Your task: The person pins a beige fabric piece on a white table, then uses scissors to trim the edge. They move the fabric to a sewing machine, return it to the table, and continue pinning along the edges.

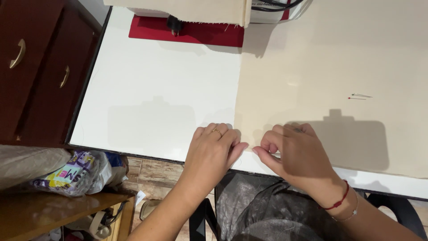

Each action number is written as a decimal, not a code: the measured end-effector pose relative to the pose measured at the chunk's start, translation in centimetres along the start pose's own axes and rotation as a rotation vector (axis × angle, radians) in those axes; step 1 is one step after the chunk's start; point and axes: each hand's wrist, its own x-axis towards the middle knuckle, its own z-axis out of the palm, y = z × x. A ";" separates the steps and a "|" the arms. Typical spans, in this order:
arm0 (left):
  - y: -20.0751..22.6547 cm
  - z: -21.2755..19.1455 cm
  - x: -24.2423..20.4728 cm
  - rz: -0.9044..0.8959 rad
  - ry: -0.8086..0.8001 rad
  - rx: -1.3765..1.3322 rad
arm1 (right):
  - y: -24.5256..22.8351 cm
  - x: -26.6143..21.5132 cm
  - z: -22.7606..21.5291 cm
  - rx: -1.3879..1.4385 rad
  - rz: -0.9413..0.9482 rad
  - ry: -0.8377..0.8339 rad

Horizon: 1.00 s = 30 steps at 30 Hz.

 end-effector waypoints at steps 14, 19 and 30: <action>1.8 -1.0 -2.7 0.246 -0.033 0.207 | 0.1 0.3 -0.1 0.020 0.011 -0.049; 3.7 0.0 -4.1 0.106 -0.036 0.392 | 0.0 0.3 -0.1 0.026 0.016 -0.026; 6.7 0.3 -3.8 0.079 -0.131 0.723 | 1.3 -2.7 -0.9 -0.099 0.038 -0.003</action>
